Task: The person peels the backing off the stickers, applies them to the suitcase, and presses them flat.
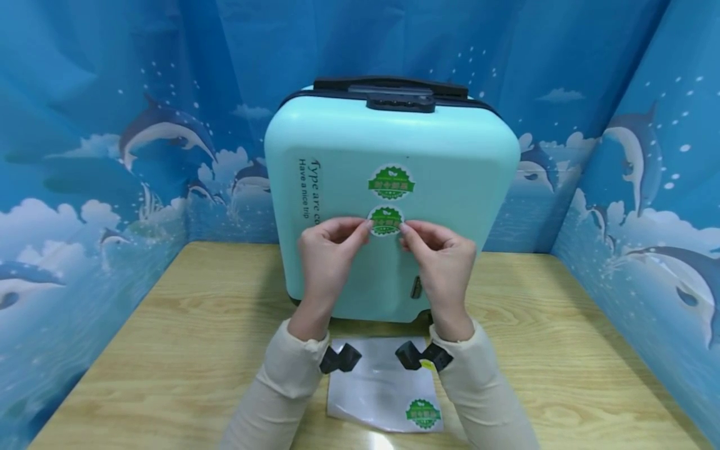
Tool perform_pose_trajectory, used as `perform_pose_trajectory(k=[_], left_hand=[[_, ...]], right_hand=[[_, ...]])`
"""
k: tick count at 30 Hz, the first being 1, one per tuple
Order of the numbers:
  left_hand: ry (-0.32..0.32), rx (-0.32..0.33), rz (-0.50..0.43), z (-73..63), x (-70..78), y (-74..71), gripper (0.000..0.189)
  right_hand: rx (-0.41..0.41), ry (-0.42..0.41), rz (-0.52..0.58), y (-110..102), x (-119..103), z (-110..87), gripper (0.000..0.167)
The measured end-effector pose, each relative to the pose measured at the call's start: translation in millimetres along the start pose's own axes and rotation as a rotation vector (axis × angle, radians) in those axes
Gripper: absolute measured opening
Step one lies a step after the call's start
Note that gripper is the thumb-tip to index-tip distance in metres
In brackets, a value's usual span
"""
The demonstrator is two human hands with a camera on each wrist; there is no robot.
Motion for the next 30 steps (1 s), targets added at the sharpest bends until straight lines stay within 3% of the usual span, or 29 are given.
perform_pose_trajectory(k=[11, 19, 30], left_hand=[[-0.028, -0.005, 0.115, 3.4, 4.4, -2.4, 0.015], [0.025, 0.019, 0.257, 4.7, 8.8, -5.6, 0.016], [0.026, 0.025, 0.260, 2.9, 10.3, -5.1, 0.015]], right_hand=[[0.007, 0.075, 0.004, -1.9, -1.2, 1.8, 0.016], [0.010, 0.107, 0.025, -1.1, -1.8, 2.8, 0.017], [0.017, 0.133, 0.028, -1.0, -0.5, 1.7, 0.017]])
Point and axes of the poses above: each hand's wrist, its own z-axis towards the middle knuckle, its own y-axis out of the palm, x = y × z, the point moved 4 cm from there along z, towards the middle knuckle, and after that the axes turned 8 degrees about z, right-handed, at the moved point
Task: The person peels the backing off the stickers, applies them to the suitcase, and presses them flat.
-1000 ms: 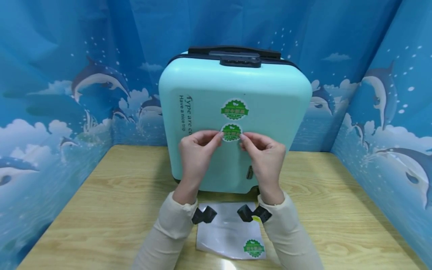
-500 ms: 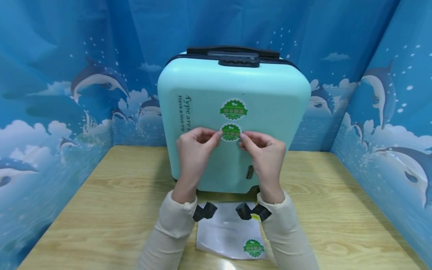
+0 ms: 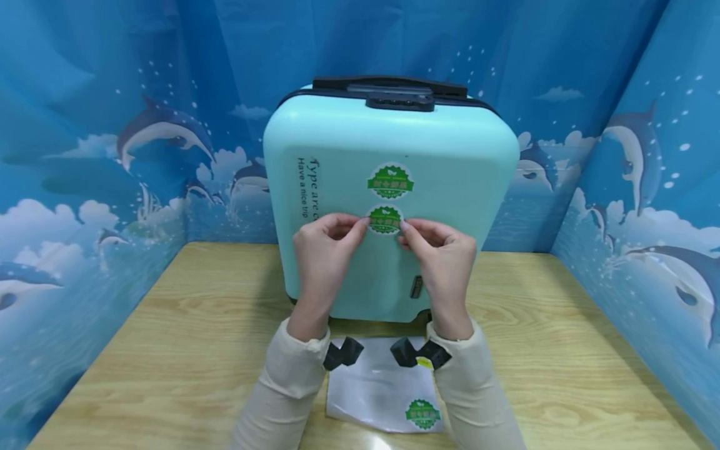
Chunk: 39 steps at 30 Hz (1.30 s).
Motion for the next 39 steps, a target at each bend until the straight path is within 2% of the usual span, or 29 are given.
perform_pose_trajectory(k=[11, 18, 24, 31, 39], left_hand=[[0.002, -0.035, -0.102, -0.1, 8.6, 4.5, 0.016], [0.030, -0.074, -0.158, 1.0, 14.3, 9.9, 0.018], [0.057, -0.088, -0.179, 1.2, 20.3, 13.2, 0.020], [0.047, -0.118, -0.195, 1.2, 23.7, 19.1, 0.020], [0.036, -0.153, -0.198, 0.0, 27.3, 23.5, 0.019]], right_hand=[[-0.001, -0.001, -0.016, -3.6, 1.1, 0.2, 0.017], [0.002, 0.010, -0.006, -3.8, 1.7, -0.1, 0.017], [-0.007, -0.004, 0.001, -1.7, 1.2, -0.9, 0.016], [-0.024, -0.023, 0.027, 0.0, 0.2, -2.0, 0.015], [-0.035, -0.022, 0.007, -1.5, -0.8, -2.5, 0.015]])
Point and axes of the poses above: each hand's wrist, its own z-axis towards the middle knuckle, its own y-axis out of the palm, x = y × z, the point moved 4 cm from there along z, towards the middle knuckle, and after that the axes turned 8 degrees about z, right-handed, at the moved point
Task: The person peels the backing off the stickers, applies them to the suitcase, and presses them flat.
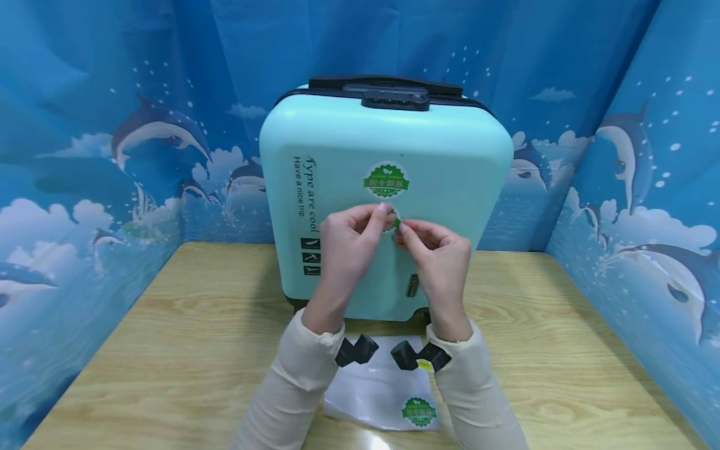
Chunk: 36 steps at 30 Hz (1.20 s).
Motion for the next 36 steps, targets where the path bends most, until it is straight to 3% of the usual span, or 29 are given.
perform_pose_trajectory(k=[10, 24, 31, 36], left_hand=[[-0.002, -0.019, 0.026, 0.3, -0.6, 3.6, 0.018], [0.019, -0.065, 0.065, -6.6, -3.1, 8.3, 0.019], [0.010, -0.097, 0.126, -7.4, -6.7, 8.8, 0.018], [0.017, -0.142, 0.154, -11.4, -11.6, 8.9, 0.019]], right_hand=[[-0.002, -0.011, -0.018, -3.3, 0.4, -1.2, 0.016], [-0.015, -0.012, -0.062, -26.2, -0.1, -6.6, 0.016], [-0.082, -0.009, -0.132, -35.5, 6.8, -13.3, 0.013], [-0.152, 0.037, -0.189, -42.3, 17.6, -21.8, 0.013]])
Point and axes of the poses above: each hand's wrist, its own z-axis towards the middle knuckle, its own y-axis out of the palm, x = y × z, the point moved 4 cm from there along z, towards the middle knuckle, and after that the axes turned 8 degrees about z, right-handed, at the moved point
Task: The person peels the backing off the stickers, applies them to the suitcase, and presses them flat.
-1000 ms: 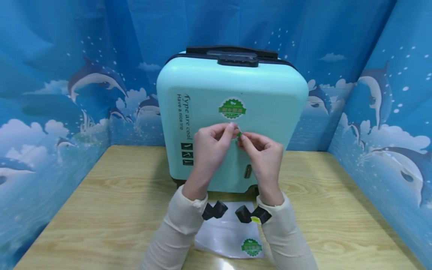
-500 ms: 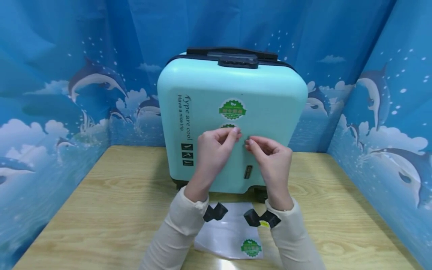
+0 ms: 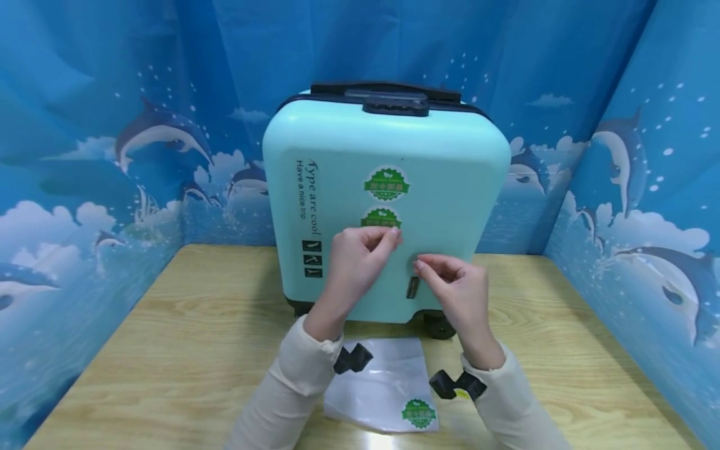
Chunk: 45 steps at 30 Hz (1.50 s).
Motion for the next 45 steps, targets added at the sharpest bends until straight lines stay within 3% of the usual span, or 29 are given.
perform_pose_trajectory(k=[4, 9, 18, 24, 37, 45], left_hand=[[0.005, -0.025, -0.042, -4.8, -3.3, 0.0, 0.020], [-0.033, -0.051, -0.123, -12.0, -7.0, -2.8, 0.018], [-0.025, -0.125, -0.170, -28.7, -13.1, -3.0, 0.018], [-0.025, -0.167, -0.179, -41.8, -15.8, -0.9, 0.020], [-0.063, -0.318, -0.197, -68.9, -25.6, 11.7, 0.022], [-0.088, -0.396, -0.218, -86.6, -37.9, 28.7, 0.018]], right_hand=[[-0.063, 0.031, -0.052, -4.2, 9.8, -10.3, 0.013], [-0.135, 0.074, -0.107, -10.8, 21.9, -25.1, 0.013], [-0.211, 0.239, -0.126, -26.7, 44.6, -50.3, 0.016], [-0.259, 0.334, -0.194, -38.5, 55.6, -64.1, 0.015], [-0.374, 0.435, -0.198, -53.0, 75.1, -88.2, 0.023], [-0.431, 0.467, -0.192, -54.6, 88.1, -97.3, 0.024]])
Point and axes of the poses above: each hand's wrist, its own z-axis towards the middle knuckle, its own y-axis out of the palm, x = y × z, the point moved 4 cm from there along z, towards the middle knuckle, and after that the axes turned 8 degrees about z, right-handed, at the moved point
